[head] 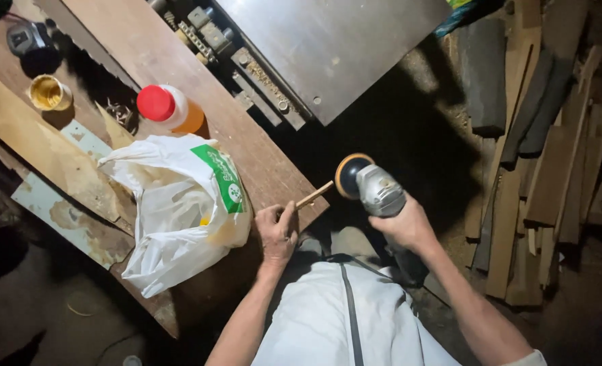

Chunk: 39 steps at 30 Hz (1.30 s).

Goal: Sanding a small wooden piece with a power sander and then mixing wood filler or glue in a small container.

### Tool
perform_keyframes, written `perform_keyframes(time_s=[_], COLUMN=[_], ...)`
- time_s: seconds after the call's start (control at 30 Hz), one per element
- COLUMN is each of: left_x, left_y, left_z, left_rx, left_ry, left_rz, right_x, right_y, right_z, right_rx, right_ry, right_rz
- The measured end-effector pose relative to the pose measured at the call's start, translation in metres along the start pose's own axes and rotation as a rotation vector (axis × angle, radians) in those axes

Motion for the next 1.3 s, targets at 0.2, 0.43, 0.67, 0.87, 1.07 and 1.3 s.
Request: perform_keyframes(time_s=[0.2, 0.43, 0.67, 0.87, 1.07, 1.3], left_x=[-0.018, -0.011, -0.016, -0.015, -0.016, -0.025], left_y=[0.012, 0.005, 0.008, 0.008, 0.008, 0.015], left_z=[-0.005, -0.002, -0.004, -0.004, -0.004, -0.009], left_rx=[0.038, -0.052, -0.065, -0.059, -0.074, -0.08], left_ry=[0.081, 0.09, 0.059, 0.073, 0.084, 0.056], left_rz=[-0.051, -0.025, -0.045, -0.048, -0.039, -0.019], right_x=[0.011, 0.029, 0.026, 0.039, 0.029, 0.026], right_y=[-0.023, -0.025, -0.03, -0.03, -0.027, -0.023], right_z=[0.003, 0.02, 0.025, 0.037, 0.026, 0.024], right_rx=[0.193, 0.249, 0.356, 0.387, 0.381, 0.33], right_ry=[-0.061, -0.046, -0.032, -0.035, -0.054, -0.09], right_rz=[0.059, 0.085, 0.076, 0.083, 0.056, 0.059])
Point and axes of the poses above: each hand's wrist, its own x-axis away from the middle knuckle, its own y-axis out of the back of the hand, z = x × y, the point moved 1 cm from there along -x, towards the middle knuckle, and after that the axes turned 9 degrees about -y, right-handed, at the moved point
